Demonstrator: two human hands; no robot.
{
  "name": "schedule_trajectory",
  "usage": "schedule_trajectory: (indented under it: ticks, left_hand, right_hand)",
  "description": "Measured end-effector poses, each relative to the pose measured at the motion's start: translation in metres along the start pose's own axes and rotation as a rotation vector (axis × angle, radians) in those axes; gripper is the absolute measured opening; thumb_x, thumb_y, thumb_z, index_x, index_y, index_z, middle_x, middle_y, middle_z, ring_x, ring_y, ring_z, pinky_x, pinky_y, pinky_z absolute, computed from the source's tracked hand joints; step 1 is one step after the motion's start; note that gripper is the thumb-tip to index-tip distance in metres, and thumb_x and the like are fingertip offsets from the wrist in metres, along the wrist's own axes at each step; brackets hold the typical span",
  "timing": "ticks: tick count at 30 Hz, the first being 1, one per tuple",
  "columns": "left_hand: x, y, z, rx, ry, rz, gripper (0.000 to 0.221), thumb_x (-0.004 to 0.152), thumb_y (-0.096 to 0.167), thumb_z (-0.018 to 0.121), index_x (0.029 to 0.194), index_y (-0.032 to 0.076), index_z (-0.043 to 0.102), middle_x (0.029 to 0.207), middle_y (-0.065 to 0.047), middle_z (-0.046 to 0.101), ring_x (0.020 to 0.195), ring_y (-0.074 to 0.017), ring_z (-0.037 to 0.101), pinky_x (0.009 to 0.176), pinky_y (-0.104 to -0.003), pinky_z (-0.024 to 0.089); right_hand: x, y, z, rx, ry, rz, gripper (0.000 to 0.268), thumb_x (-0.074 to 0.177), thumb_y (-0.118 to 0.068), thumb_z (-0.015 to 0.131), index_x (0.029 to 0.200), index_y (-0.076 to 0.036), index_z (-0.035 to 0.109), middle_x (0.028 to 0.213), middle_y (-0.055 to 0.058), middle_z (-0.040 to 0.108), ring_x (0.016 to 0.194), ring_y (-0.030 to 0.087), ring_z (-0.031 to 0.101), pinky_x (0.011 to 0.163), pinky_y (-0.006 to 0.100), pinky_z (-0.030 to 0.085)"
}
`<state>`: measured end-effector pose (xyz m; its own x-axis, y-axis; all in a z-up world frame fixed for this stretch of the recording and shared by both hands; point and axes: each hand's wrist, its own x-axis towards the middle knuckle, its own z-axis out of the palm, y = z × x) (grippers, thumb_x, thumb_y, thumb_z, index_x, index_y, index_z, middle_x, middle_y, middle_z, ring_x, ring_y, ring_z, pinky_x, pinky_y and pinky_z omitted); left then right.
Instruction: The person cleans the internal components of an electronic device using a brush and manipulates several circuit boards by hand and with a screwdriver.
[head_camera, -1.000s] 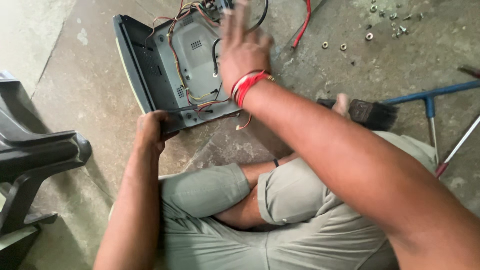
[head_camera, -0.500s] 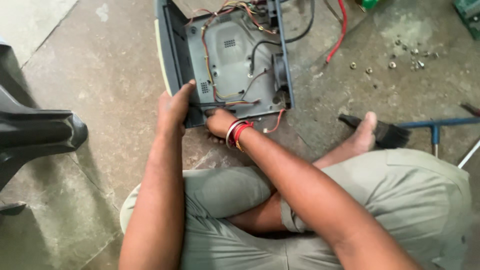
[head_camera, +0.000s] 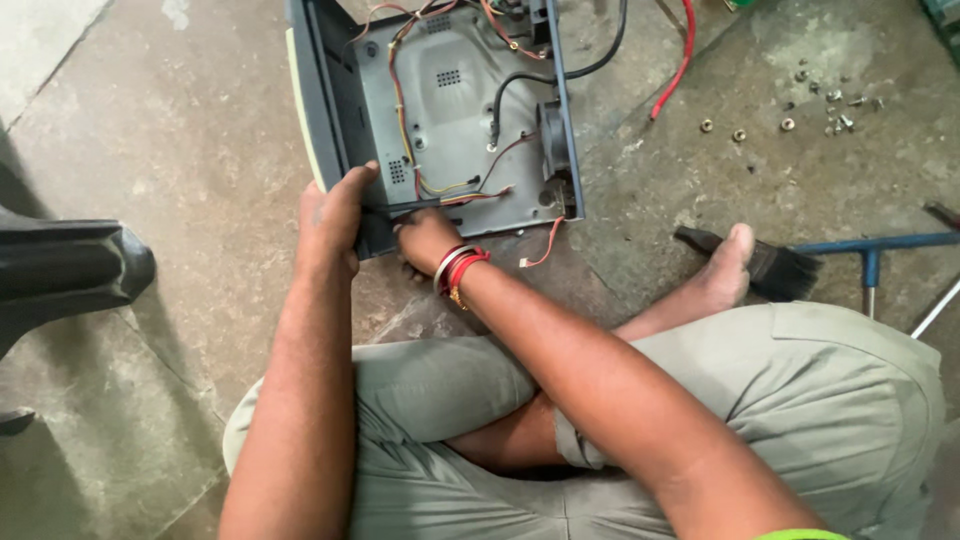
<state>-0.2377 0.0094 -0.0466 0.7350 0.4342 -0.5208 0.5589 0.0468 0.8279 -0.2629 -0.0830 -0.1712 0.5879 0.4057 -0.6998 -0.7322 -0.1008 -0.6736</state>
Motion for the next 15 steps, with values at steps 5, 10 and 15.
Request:
schedule_trajectory:
  ticks: [5,10,15]
  left_hand:
    - [0.000,-0.002,0.003,-0.019,0.031,0.037,0.035,0.083,0.020,0.075,0.109,-0.003,0.069,0.096,-0.009,0.074,0.081,-0.0178,0.071,0.073,-0.032,0.057]
    - [0.001,-0.009,0.004,-0.080,0.047,0.114,0.034,0.085,0.020,0.076,0.108,-0.004,0.068,0.096,-0.009,0.073,0.081,-0.0166,0.069,0.074,-0.030,0.057]
    - [0.003,-0.010,0.005,-0.078,0.049,0.133,0.033,0.084,0.018,0.075,0.106,-0.004,0.068,0.093,-0.008,0.073,0.079,-0.0161,0.070,0.072,-0.030,0.057]
  right_hand:
    - [-0.008,0.000,0.005,0.030,0.032,-0.010,0.031,0.097,-0.020,0.055,0.121,-0.003,0.064,0.068,0.012,0.067,0.046,0.024,0.066,0.038,0.037,0.049]
    - [0.009,0.022,0.007,0.058,0.056,-0.101,0.031,0.097,-0.019,0.056,0.123,-0.004,0.066,0.076,0.015,0.070,0.047,0.023,0.066,0.042,0.038,0.051]
    - [0.021,0.052,0.029,-0.426,0.645,-0.908,0.013,0.100,-0.021,0.071,0.096,-0.010,0.076,0.085,0.010,0.073,0.073,0.027,0.070,0.064,0.040,0.057]
